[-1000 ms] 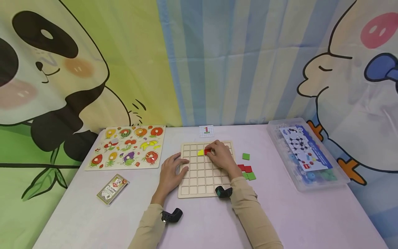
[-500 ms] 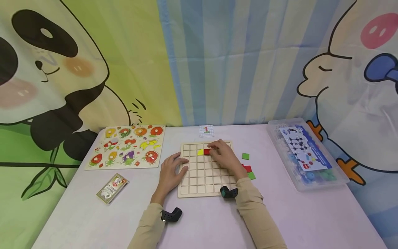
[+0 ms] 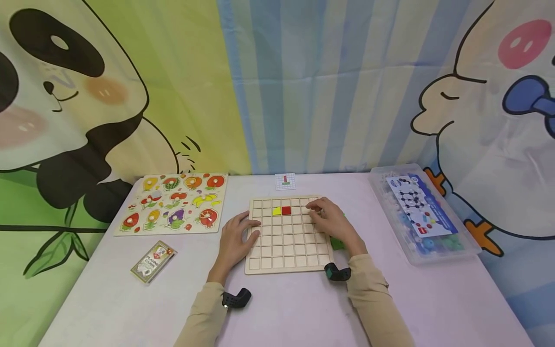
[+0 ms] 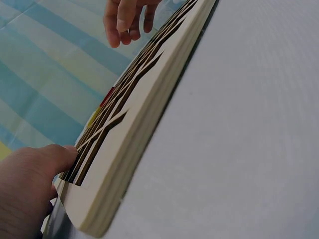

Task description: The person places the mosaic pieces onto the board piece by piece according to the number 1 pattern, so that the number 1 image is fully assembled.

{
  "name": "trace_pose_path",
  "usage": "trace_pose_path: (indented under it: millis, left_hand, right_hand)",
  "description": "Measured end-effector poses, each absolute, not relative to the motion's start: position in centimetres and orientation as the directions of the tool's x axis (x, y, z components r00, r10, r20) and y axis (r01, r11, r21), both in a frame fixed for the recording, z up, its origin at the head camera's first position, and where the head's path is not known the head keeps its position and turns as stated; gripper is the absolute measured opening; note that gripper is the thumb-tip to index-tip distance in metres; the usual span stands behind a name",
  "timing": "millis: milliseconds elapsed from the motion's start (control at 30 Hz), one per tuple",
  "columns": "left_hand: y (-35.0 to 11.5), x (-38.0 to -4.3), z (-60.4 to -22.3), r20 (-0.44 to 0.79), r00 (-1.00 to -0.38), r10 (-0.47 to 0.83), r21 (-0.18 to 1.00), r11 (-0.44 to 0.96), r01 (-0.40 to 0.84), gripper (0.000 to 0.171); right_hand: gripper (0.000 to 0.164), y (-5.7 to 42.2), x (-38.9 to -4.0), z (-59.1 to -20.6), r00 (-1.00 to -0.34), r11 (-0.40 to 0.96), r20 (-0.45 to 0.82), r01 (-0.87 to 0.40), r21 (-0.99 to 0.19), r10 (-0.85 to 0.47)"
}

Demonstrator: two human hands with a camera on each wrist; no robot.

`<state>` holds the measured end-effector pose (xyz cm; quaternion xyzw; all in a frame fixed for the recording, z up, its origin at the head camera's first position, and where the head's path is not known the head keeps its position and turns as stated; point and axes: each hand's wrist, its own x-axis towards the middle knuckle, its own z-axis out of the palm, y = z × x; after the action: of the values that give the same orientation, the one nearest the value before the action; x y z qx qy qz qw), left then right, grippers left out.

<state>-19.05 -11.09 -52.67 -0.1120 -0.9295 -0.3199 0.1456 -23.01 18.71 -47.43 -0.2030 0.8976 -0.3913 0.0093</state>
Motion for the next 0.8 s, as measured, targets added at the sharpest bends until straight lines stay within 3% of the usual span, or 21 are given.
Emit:
trace_pose_path:
  millis: [800]
  left_hand:
    - [-11.1,-19.0,-52.5,0.325,-0.939,0.108,0.568,0.772,0.285,0.02]
  right_hand:
    - [0.024,24.3,-19.7,-48.3,-0.937,0.752,0.044,-0.306,-0.584,-0.347]
